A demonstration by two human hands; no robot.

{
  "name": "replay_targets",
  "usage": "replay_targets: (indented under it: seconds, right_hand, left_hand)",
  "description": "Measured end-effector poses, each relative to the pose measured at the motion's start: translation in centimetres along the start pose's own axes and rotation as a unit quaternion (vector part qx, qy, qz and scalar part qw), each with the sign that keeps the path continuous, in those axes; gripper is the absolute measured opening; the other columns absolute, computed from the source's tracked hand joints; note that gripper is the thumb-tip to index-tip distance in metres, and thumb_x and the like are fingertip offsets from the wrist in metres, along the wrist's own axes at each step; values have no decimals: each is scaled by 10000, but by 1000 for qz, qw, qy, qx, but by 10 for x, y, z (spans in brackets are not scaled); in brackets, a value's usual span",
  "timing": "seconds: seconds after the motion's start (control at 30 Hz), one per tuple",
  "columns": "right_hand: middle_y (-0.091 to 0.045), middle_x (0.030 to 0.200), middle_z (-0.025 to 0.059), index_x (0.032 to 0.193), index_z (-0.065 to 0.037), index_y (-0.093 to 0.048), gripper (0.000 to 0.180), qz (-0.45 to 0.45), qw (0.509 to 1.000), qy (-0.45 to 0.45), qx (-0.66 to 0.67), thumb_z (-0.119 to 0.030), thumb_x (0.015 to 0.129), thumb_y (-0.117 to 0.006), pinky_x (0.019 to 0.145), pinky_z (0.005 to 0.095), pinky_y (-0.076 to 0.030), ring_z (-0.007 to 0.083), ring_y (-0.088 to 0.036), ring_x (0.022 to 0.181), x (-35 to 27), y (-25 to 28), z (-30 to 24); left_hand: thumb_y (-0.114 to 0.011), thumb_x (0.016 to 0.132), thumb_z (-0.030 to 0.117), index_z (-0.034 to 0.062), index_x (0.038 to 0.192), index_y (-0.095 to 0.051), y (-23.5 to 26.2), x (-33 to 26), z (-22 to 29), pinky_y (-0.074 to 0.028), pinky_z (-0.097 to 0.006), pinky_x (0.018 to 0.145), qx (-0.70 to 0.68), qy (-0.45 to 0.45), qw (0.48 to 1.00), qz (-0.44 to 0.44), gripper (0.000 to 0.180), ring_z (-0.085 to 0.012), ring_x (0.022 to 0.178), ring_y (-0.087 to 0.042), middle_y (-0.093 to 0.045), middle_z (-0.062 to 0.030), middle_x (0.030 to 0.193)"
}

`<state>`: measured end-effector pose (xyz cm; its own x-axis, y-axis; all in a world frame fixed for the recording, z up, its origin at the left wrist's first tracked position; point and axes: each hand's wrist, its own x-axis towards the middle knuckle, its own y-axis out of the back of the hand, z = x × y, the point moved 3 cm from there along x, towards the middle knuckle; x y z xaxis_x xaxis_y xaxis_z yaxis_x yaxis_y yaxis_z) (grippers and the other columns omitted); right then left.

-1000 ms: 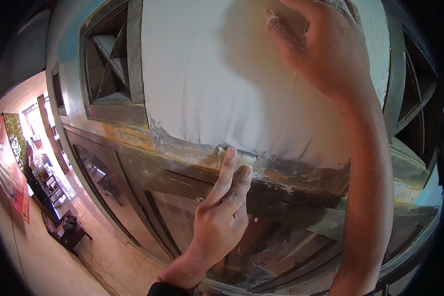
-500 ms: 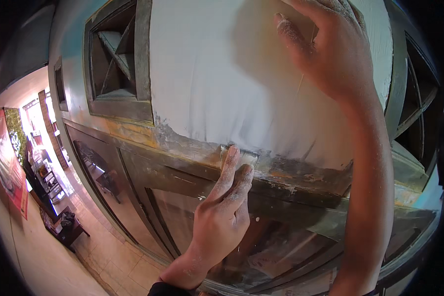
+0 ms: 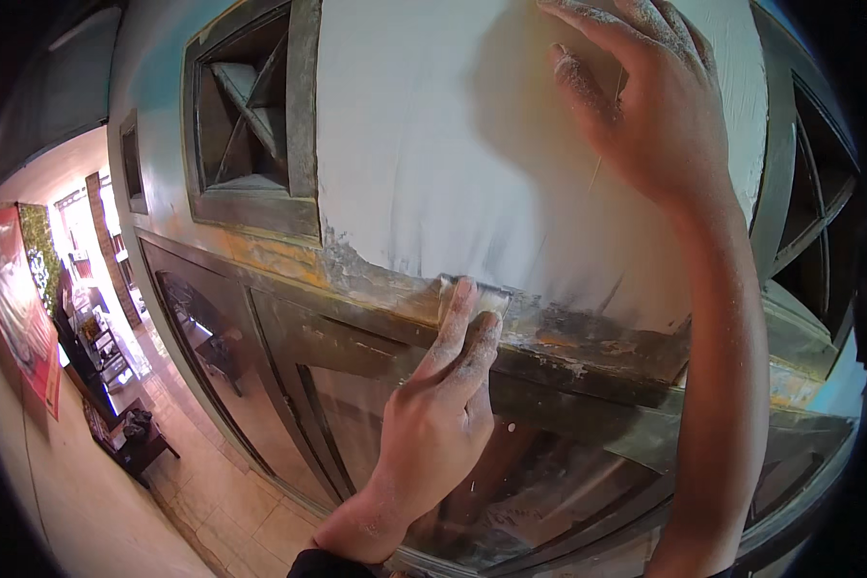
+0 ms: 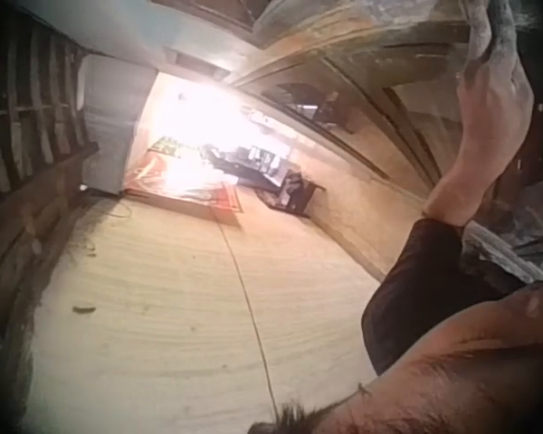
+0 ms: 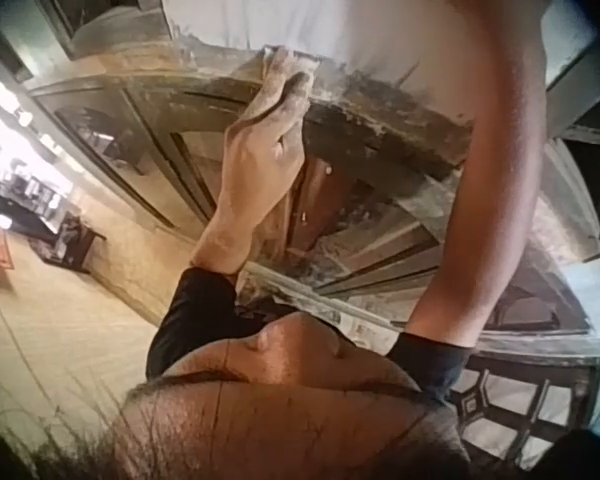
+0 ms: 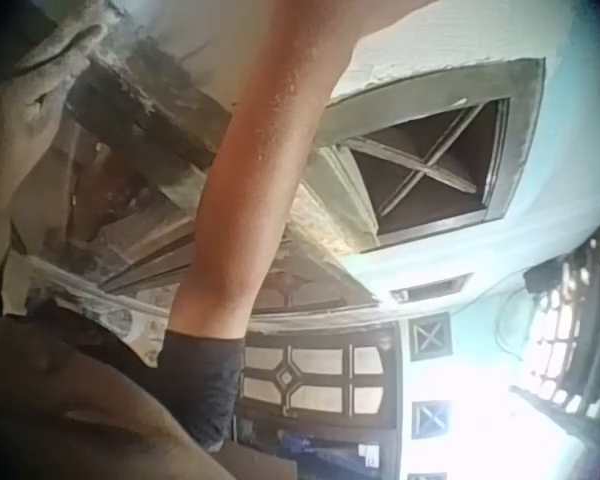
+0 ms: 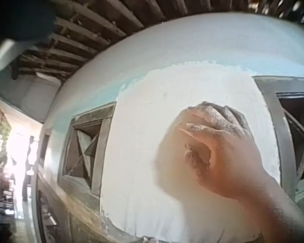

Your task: Applying wall filler or putty to the gap between a wall and a wooden frame using a scraper.

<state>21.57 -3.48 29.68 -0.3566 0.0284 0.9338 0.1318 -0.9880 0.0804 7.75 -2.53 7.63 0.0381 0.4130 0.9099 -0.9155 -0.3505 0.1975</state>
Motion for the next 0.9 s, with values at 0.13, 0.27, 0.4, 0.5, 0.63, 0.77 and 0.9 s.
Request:
replay_targets:
  seconds: [0.13, 0.27, 0.4, 0.5, 0.63, 0.77, 0.9]
  right_hand:
    - [-624, 1444, 207, 1244, -50, -740, 403, 3, 1000, 2, -7, -194, 868, -719, 1234, 542, -306, 411, -483, 1438, -2, -4, 0]
    - [-621, 1446, 206, 1241, -53, -741, 396, 3, 1000, 1, -7, -201, 875, -714, 1234, 542, -307, 408, -480, 1442, -2, -3, 0]
    - [-623, 1443, 205, 1239, -52, -742, 393, 0, 1000, 6, 13, -201, 876, -713, 1234, 543, -306, 406, -478, 1445, 0, -2, 0]
    - [-621, 1447, 201, 1240, -50, -741, 397, 0, 1000, 1, -9, -197, 872, -718, 1234, 542, -307, 402, -476, 1447, -1, -5, 0]
    - [-616, 1455, 196, 1241, -49, -740, 399, -1, 1000, -1, -12, -194, 871, -715, 1232, 542, -308, 400, -473, 1449, 0, -2, -1]
    - [-617, 1453, 194, 1233, -47, -741, 388, 6, 1000, 5, -2, -188, 873, -710, 1231, 542, -309, 401, -476, 1446, 0, -3, -2]
    - [-617, 1452, 196, 1229, -47, -743, 385, 10, 1000, 18, 7, -187, 872, -715, 1229, 542, -312, 401, -480, 1440, -2, -5, -1]
  left_hand:
    - [-605, 864, -201, -92, 1251, -708, 2, -1, 0, -634, -340, 902, 14, -5, 1000, 2, 415, -350, 1182, -732, -577, -255, 1509]
    - [-611, 863, -197, -90, 1244, -714, 5, 4, 3, -629, -340, 911, 33, -16, 999, 2, 409, -353, 1176, -734, -582, -255, 1504]
    - [-615, 865, -192, -86, 1238, -721, 5, -3, 1, -623, -342, 924, 35, 3, 999, -6, 402, -357, 1186, -729, -581, -259, 1502]
    - [-620, 875, -185, -84, 1239, -722, 4, 0, -1, -621, -341, 919, 9, 7, 1000, 5, 391, -351, 1181, -733, -578, -261, 1504]
    - [-614, 871, -146, -48, 1295, -700, 4, -6, -9, -614, -367, 941, 22, -3, 1000, -11, 444, -363, 1237, -689, -544, -230, 1545]
    - [-607, 859, -100, -13, 1357, -675, 5, -9, -11, -601, -396, 971, 20, -9, 999, -25, 511, -374, 1283, -654, -506, -196, 1591]
    - [-609, 851, -97, -12, 1365, -669, 3, -3, -13, -605, -395, 958, 47, -33, 998, -16, 524, -372, 1272, -661, -500, -196, 1596]
